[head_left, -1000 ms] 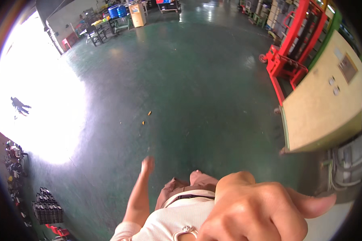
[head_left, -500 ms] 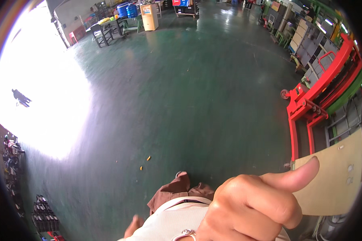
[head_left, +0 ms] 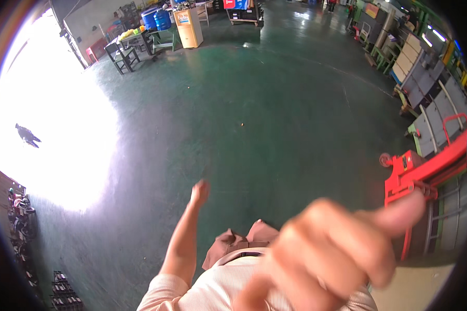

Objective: The person walks through a manufacturing facility, sits at a workspace, and sorts black plastic buckle-like components from a green basket onto the table by hand.

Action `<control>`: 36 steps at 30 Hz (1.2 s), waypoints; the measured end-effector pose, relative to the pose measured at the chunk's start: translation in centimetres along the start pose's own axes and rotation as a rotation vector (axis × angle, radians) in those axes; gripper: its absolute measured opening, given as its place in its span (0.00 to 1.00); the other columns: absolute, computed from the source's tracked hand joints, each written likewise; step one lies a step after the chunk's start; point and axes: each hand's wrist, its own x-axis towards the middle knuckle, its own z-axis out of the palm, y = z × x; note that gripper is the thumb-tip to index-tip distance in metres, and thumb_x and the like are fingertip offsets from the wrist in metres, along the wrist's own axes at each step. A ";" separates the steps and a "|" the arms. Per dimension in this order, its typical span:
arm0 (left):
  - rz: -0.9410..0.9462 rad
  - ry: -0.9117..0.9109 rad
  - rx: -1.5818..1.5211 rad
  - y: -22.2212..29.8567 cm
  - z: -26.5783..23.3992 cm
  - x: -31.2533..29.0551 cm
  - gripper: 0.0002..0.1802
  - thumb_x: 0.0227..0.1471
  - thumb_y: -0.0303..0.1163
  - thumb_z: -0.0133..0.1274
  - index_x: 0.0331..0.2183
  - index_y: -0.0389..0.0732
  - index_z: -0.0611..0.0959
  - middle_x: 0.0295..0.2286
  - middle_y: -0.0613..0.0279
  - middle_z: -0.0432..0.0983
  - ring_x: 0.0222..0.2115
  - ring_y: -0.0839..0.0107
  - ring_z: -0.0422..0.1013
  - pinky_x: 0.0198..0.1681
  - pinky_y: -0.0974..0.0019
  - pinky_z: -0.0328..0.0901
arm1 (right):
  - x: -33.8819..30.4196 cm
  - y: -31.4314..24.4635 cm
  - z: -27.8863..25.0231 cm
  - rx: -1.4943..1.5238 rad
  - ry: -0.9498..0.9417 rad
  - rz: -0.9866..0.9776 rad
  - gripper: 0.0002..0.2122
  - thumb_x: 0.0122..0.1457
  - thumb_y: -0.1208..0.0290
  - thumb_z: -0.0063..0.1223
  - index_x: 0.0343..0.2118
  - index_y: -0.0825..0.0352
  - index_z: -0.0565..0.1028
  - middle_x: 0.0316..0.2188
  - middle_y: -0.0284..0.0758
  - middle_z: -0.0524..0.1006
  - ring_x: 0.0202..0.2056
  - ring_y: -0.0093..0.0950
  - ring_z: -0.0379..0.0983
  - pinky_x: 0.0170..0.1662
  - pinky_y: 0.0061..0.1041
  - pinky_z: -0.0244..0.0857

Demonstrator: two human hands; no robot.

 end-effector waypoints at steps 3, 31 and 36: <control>-0.357 -0.599 0.339 -7.0 7.5 -9.8 0.11 0.48 0.31 0.45 0.34 0.39 0.76 0.29 0.53 0.75 0.31 0.60 0.71 0.35 0.62 0.65 | 2.7 -12.9 -10.4 -0.460 0.024 0.245 0.27 0.58 0.41 0.28 0.15 0.56 0.70 0.08 0.20 0.57 0.14 0.18 0.58 0.42 0.35 0.46; -0.030 -0.113 0.135 26.1 5.9 88.3 0.12 0.47 0.33 0.46 0.34 0.39 0.75 0.30 0.51 0.73 0.33 0.55 0.70 0.34 0.57 0.65 | -12.1 -91.3 -53.5 -0.868 1.608 1.871 0.34 0.44 0.41 0.53 0.51 0.58 0.65 0.51 0.35 0.63 0.53 0.33 0.57 0.49 0.39 0.57; -0.749 -0.852 0.278 18.7 11.7 73.2 0.14 0.44 0.31 0.48 0.36 0.38 0.75 0.35 0.51 0.71 0.38 0.55 0.67 0.38 0.57 0.64 | -6.2 -103.9 -57.4 -0.987 1.880 1.745 0.29 0.44 0.49 0.58 0.48 0.59 0.68 0.36 0.34 0.75 0.37 0.29 0.72 0.35 0.43 0.65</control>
